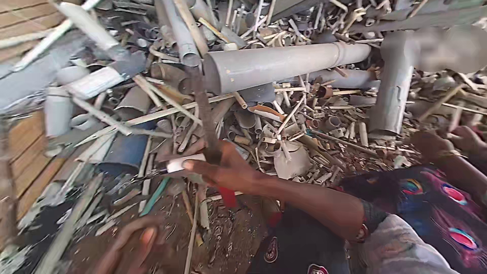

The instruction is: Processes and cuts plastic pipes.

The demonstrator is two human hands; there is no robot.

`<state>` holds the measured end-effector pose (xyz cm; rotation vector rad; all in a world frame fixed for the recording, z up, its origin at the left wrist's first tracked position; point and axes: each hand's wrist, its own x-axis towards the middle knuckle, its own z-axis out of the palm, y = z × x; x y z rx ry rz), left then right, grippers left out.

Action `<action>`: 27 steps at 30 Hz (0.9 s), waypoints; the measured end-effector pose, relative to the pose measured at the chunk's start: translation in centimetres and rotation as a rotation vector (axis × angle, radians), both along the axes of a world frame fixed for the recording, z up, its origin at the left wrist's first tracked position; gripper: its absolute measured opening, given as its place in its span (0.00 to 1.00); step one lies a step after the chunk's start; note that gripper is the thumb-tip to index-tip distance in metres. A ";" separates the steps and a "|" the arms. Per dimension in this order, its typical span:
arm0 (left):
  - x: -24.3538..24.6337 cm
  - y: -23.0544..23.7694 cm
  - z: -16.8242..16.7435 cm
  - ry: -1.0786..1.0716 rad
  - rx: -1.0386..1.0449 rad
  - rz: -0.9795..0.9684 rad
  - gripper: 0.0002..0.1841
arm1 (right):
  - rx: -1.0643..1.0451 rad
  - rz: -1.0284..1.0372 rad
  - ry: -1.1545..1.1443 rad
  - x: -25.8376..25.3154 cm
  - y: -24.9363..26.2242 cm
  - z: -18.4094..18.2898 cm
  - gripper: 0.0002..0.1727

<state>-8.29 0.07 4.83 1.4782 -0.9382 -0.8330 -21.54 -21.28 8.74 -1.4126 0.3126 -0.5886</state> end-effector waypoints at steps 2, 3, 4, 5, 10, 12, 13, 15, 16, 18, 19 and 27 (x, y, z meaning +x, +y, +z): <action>-1.6 -0.5 0.6 0.238 0.038 0.137 0.17 | -0.048 0.031 0.044 -0.1 1.0 -0.3 0.10; -2.1 -0.8 0.7 0.304 0.008 0.181 0.21 | -0.082 0.035 0.049 -0.1 1.5 -0.6 0.09; -2.4 -1.0 0.7 0.345 -0.036 0.199 0.24 | -0.113 0.037 0.046 -0.2 1.9 -0.9 0.09; -2.5 -1.0 0.7 0.356 -0.073 0.189 0.25 | -0.140 0.040 0.033 -0.2 2.3 -1.2 0.09; -1.9 -1.0 1.3 0.250 -0.184 0.201 0.21 | -0.280 0.117 -0.068 -0.3 3.4 -2.0 0.15; -1.9 -1.1 2.2 0.360 -0.203 0.282 0.12 | -0.293 0.150 -0.093 -0.4 3.5 -2.3 0.15; -1.9 -1.1 2.6 0.424 -0.224 0.329 0.09 | -0.283 0.172 -0.093 -0.4 3.6 -2.3 0.15; -2.0 -1.1 3.0 0.473 -0.266 0.404 0.08 | -0.228 0.247 -0.075 -0.4 3.7 -2.1 0.14; -2.0 -1.1 2.9 0.452 -0.290 0.421 0.08 | -0.191 0.294 -0.061 -0.4 3.7 -2.1 0.14; -2.0 -1.0 2.2 0.327 -0.361 0.428 0.08 | -0.120 0.369 -0.023 -0.6 4.2 -2.1 0.15; -1.9 -1.0 1.7 0.241 -0.411 0.421 0.08 | -0.108 0.385 -0.017 -0.7 4.6 -2.1 0.15; -2.0 -1.3 1.0 0.050 -0.464 0.377 0.08 | 0.321 0.512 0.084 -0.2 5.5 -2.1 0.12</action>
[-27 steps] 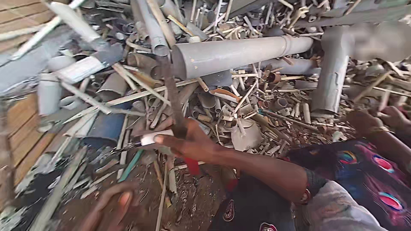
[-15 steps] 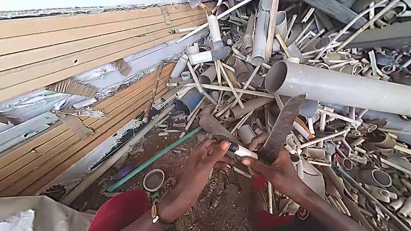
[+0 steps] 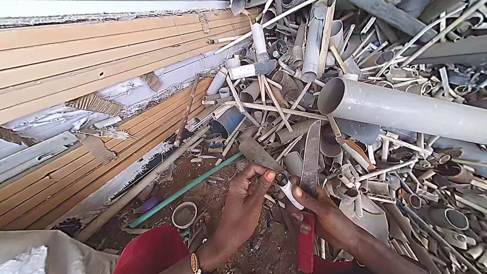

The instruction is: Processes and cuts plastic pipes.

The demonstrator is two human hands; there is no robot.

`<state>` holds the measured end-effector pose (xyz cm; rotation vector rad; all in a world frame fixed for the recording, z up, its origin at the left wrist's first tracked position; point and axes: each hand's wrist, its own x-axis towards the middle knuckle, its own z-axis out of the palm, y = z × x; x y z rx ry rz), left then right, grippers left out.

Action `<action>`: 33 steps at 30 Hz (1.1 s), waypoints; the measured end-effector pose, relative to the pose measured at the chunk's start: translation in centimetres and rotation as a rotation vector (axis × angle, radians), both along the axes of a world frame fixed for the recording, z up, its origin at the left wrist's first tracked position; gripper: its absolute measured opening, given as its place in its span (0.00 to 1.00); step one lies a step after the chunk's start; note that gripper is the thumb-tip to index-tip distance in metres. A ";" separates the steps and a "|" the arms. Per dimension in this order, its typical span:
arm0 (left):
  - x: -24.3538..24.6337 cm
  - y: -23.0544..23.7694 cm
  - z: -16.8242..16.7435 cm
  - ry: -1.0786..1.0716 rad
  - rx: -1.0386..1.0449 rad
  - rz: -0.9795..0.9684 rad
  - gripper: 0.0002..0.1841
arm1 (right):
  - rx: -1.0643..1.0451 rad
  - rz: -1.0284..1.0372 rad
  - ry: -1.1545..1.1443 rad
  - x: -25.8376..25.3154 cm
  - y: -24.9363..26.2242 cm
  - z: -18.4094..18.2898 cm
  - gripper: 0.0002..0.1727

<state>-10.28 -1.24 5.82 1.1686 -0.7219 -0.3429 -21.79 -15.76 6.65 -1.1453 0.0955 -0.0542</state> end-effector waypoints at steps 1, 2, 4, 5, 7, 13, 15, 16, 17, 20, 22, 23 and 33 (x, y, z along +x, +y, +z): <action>0.0 0.0 0.2 0.069 0.019 -0.029 0.10 | 0.043 -0.007 0.031 0.1 -0.1 0.0 0.12; 0.0 0.1 0.4 0.145 0.031 -0.069 0.14 | 0.058 -0.019 0.048 0.1 -0.1 -0.1 0.13; 0.1 0.2 0.7 0.264 0.045 -0.145 0.16 | 0.021 -0.037 0.036 0.2 -0.2 -0.2 0.13; 0.0 0.3 0.9 0.333 0.050 -0.159 0.15 | -0.009 -0.043 0.013 0.2 -0.2 -0.3 0.12; -0.4 0.1 1.2 0.483 0.056 -0.121 0.09 | -0.065 -0.044 -0.028 0.1 -0.1 -0.5 0.13; -0.7 -0.2 0.0 0.287 0.041 0.010 0.09 | -0.233 -0.304 -0.050 0.7 0.6 -1.2 0.20; -0.6 -0.4 0.0 0.235 0.032 0.041 0.09 | -0.401 -0.404 -0.088 1.1 0.3 -1.6 0.19; -0.6 -0.5 0.1 0.239 0.031 0.049 0.09 | -0.451 -0.418 -0.114 1.2 0.2 -1.7 0.17; -0.7 -0.5 0.2 0.254 0.030 0.058 0.09 | -0.464 -0.393 -0.132 1.2 0.1 -1.7 0.14; -0.8 -0.5 0.6 0.329 -0.014 0.065 0.12 | -0.290 -0.217 -0.115 1.0 0.4 -1.2 0.08; -0.8 -0.6 1.1 0.387 -0.032 0.057 0.13 | -0.112 -0.125 -0.095 0.9 0.3 -0.8 0.09; -0.7 -0.6 1.5 0.415 -0.034 0.046 0.13 | -0.044 -0.095 -0.081 0.9 0.2 -0.6 0.10; 1.0 -0.3 3.3 0.568 0.034 -0.038 0.15 | -0.143 0.178 0.047 -0.3 0.4 0.0 0.10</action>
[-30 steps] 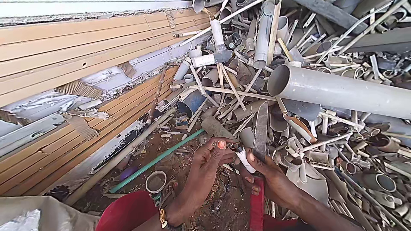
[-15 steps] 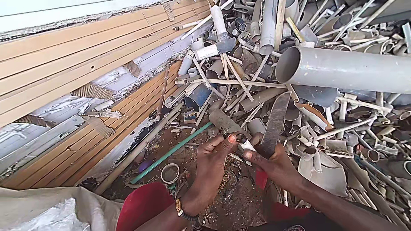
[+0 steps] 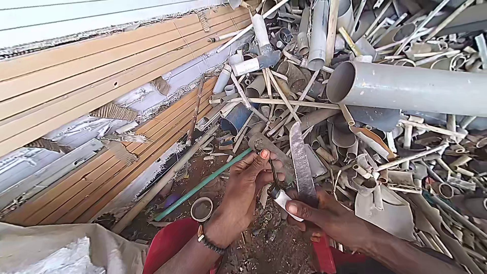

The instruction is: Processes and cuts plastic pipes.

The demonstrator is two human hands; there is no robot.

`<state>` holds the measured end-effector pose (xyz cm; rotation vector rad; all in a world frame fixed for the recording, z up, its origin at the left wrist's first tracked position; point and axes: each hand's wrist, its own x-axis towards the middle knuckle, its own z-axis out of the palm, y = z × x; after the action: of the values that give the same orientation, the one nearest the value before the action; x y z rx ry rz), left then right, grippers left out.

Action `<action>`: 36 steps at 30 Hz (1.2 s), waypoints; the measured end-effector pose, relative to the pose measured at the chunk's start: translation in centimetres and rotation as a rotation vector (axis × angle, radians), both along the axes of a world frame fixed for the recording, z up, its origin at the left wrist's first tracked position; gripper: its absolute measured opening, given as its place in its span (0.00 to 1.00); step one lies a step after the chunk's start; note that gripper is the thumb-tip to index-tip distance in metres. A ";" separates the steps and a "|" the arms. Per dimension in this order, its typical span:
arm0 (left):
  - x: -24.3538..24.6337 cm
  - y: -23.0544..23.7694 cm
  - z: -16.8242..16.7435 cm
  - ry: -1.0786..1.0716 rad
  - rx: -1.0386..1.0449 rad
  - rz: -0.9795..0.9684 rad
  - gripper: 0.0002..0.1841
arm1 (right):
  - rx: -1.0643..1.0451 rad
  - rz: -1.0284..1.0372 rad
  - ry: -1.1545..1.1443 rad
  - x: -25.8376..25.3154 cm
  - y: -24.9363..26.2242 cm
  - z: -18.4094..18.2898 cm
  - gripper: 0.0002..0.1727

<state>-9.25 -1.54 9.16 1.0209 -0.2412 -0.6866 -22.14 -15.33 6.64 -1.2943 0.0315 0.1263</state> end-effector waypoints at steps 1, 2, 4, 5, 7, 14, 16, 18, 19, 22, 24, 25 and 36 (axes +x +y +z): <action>-0.1 0.3 -0.1 0.006 -0.013 -0.021 0.15 | -0.169 -0.082 0.015 0.0 -0.3 0.0 0.10; -0.1 0.5 -0.4 -0.029 -0.042 -0.031 0.15 | -0.351 -0.171 0.036 0.2 -0.7 0.0 0.10; -0.5 0.8 -1.8 -0.258 -0.099 -0.047 0.14 | -0.655 -0.322 0.044 0.6 -1.5 0.2 0.13; -0.7 0.8 -2.5 -0.427 -0.101 -0.052 0.12 | -0.761 -0.373 0.034 0.7 -1.7 0.3 0.13; -1.0 0.8 -3.3 -0.675 -0.067 -0.047 0.11 | -0.882 -0.457 -0.004 1.0 -1.9 0.3 0.15; 0.9 2.0 -3.1 -0.584 -0.198 -0.344 0.13 | -0.418 -0.468 -0.005 -0.2 -2.5 1.5 0.06; 2.3 2.7 -2.7 -0.600 -0.260 -0.439 0.13 | -0.368 -0.467 -0.033 -0.8 -2.3 2.1 0.07; 3.1 3.3 -2.4 -0.584 -0.328 -0.550 0.11 | -0.273 -0.445 -0.070 -1.5 -1.8 2.3 0.07; 3.5 3.5 -2.2 -0.564 -0.338 -0.600 0.11 | -0.221 -0.417 -0.097 -1.8 -1.6 2.2 0.07; 4.4 4.3 -1.3 -0.505 -0.241 -0.649 0.12 | -0.182 -0.263 -0.213 -2.5 -1.9 1.6 0.08; 4.7 4.8 -0.8 -0.500 -0.159 -0.627 0.12 | -0.280 -0.189 -0.322 -2.5 -2.2 1.2 0.10; 4.8 5.0 -0.7 -0.495 -0.124 -0.610 0.12 | -0.348 -0.166 -0.370 -2.5 -2.3 1.0 0.11; 7.7 6.8 -0.2 -0.745 0.307 0.055 0.08 | -1.306 -0.349 0.165 -1.9 -5.9 -0.2 0.13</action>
<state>-1.51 5.29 8.98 1.5493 -0.7674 -0.2682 -23.99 -21.27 6.40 -2.5470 0.5544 -0.1237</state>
